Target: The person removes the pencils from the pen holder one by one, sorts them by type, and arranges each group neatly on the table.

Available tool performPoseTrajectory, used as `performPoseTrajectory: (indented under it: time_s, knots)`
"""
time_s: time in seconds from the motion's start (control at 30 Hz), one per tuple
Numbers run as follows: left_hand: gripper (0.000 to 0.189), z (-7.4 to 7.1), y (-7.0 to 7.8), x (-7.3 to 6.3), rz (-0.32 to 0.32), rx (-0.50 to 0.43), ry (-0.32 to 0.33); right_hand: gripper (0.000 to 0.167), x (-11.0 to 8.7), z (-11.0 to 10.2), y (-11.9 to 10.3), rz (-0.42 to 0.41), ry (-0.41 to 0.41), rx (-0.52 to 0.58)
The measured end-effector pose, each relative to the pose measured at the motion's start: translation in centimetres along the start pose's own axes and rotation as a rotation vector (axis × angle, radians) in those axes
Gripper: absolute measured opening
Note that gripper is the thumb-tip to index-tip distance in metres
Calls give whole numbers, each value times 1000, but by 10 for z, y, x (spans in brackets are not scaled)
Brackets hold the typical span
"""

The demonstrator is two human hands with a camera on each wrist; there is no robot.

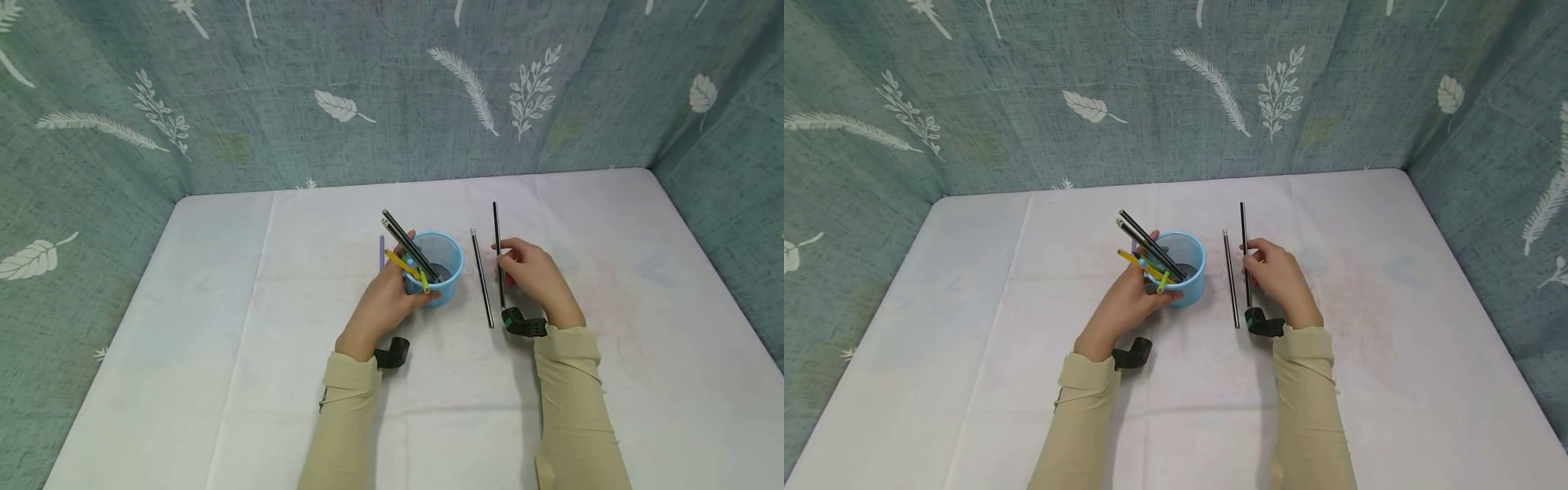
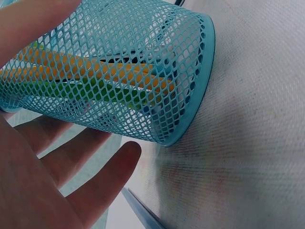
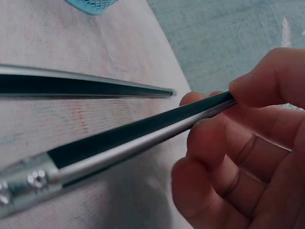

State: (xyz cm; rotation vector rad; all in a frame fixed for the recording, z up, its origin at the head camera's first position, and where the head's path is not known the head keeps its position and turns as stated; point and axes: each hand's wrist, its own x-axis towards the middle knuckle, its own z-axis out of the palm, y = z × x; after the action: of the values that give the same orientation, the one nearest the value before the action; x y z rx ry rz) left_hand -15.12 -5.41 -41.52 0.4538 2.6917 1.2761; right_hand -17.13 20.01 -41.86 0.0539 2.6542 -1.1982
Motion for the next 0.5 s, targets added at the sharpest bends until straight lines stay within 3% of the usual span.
performPoseTrajectory:
  time_s: [0.5]
  knots:
    - [101,-1,1,-1,-4,3,-3,44,3,4,5,7,-33,-30]
